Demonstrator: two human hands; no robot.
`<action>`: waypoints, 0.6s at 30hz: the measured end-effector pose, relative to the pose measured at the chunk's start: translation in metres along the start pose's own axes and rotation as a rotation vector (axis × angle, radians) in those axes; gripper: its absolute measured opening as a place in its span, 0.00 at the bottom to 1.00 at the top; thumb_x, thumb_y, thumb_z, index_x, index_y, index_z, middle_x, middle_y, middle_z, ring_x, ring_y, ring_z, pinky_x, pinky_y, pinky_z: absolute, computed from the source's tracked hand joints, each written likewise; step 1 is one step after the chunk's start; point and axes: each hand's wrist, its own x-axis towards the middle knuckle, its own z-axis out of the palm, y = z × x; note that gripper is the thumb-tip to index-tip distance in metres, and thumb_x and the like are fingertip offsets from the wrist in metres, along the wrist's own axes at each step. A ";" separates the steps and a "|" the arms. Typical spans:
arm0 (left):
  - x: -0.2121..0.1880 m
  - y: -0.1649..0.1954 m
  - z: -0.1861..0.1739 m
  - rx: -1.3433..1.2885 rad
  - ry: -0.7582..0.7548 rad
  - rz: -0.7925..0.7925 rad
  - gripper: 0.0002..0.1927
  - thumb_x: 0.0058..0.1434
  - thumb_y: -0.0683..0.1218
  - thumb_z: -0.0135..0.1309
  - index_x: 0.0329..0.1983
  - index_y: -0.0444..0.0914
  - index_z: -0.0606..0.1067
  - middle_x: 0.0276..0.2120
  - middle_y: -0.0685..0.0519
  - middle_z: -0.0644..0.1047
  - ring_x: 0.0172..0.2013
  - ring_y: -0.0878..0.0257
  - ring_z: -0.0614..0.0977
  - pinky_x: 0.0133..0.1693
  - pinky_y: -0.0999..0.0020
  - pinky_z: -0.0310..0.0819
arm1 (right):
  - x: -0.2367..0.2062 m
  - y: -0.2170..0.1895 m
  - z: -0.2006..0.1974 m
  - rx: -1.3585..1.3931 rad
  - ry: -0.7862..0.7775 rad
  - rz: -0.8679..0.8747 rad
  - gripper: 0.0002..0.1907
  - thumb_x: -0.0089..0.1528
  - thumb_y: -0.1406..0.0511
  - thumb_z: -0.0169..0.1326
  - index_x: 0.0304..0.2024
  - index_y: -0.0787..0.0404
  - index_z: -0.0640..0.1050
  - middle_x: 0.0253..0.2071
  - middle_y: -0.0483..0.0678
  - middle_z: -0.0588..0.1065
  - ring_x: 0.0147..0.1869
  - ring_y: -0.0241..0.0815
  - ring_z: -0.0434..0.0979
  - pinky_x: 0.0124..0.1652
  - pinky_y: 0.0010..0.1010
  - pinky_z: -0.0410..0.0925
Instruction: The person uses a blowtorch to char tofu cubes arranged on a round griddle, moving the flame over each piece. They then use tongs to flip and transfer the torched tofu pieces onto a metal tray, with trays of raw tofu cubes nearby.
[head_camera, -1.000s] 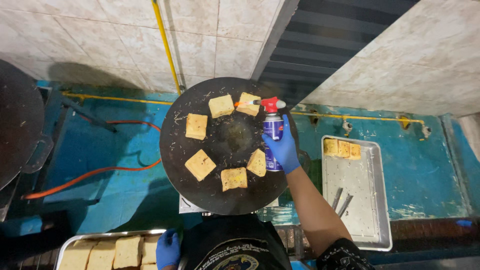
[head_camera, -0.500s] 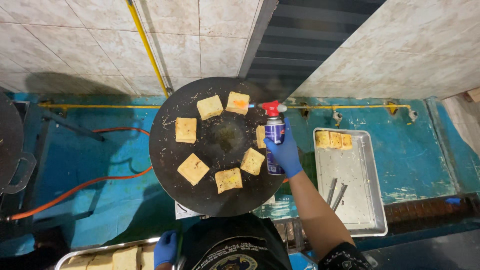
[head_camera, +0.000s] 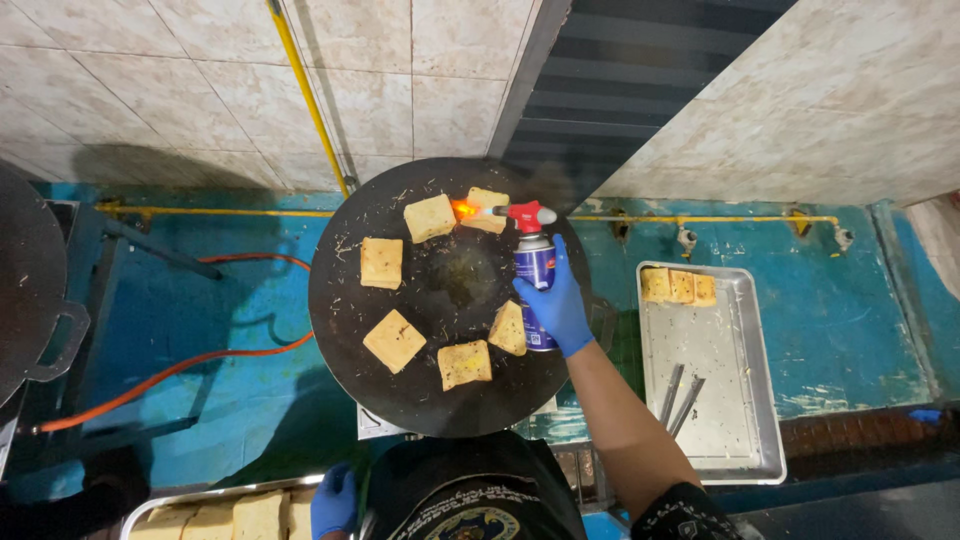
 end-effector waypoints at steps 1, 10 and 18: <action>0.000 0.001 0.000 0.026 0.007 0.008 0.18 0.63 0.50 0.56 0.54 0.41 0.79 0.45 0.44 0.84 0.48 0.53 0.86 0.51 0.61 0.77 | 0.001 0.001 -0.001 0.001 0.003 0.000 0.54 0.54 0.64 0.67 0.76 0.61 0.51 0.54 0.57 0.77 0.52 0.44 0.81 0.53 0.36 0.73; 0.002 0.008 0.002 0.004 0.008 0.040 0.17 0.63 0.49 0.56 0.54 0.40 0.80 0.44 0.43 0.84 0.47 0.54 0.86 0.50 0.62 0.77 | 0.001 0.019 -0.019 -0.015 0.051 0.037 0.54 0.54 0.64 0.67 0.76 0.63 0.52 0.59 0.58 0.74 0.56 0.46 0.80 0.55 0.37 0.72; 0.006 0.008 0.000 -0.068 -0.015 0.060 0.17 0.62 0.48 0.57 0.53 0.39 0.79 0.42 0.44 0.85 0.44 0.55 0.87 0.48 0.62 0.78 | 0.007 0.019 -0.025 0.043 0.073 0.051 0.55 0.54 0.63 0.67 0.76 0.64 0.49 0.61 0.57 0.73 0.58 0.44 0.79 0.55 0.36 0.72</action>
